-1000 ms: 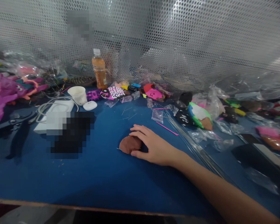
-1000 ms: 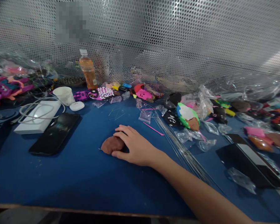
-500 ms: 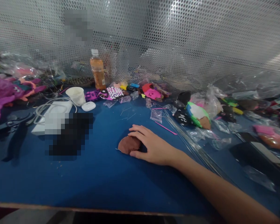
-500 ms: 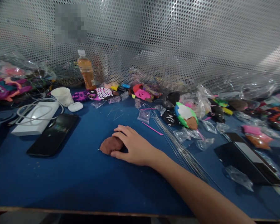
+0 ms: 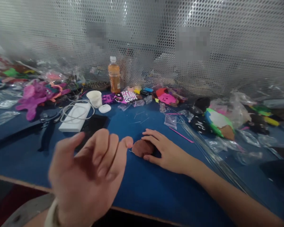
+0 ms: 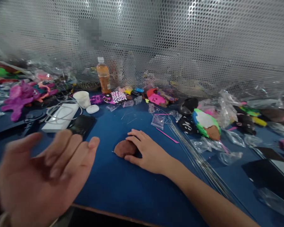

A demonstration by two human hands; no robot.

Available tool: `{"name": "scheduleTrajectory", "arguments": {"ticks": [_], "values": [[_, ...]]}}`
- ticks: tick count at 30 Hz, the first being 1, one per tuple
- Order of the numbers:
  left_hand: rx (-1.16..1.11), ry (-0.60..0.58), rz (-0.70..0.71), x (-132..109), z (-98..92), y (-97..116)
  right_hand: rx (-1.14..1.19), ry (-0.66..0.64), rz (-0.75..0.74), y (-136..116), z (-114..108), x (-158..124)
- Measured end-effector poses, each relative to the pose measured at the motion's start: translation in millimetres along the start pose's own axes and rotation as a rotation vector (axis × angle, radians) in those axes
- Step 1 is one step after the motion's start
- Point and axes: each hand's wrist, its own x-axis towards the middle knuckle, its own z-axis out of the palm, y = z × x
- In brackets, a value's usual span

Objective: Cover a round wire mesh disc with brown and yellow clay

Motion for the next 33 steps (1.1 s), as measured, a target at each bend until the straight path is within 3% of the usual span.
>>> {"name": "scheduleTrajectory", "arguments": {"ticks": [5,21,33], "values": [[-0.127,-0.088,-0.057,18.6,11.8,-9.7,-0.021,-0.005,-0.007,-0.4,0.2,0.7],[-0.142,-0.055,-0.111,21.0,0.2,-24.7,-0.024,-0.020,-0.003,-2.8,-1.9,0.8],[-0.104,-0.027,-0.124,23.1,-4.3,-32.1,-0.034,0.037,-0.039,-0.5,1.8,0.5]]}}
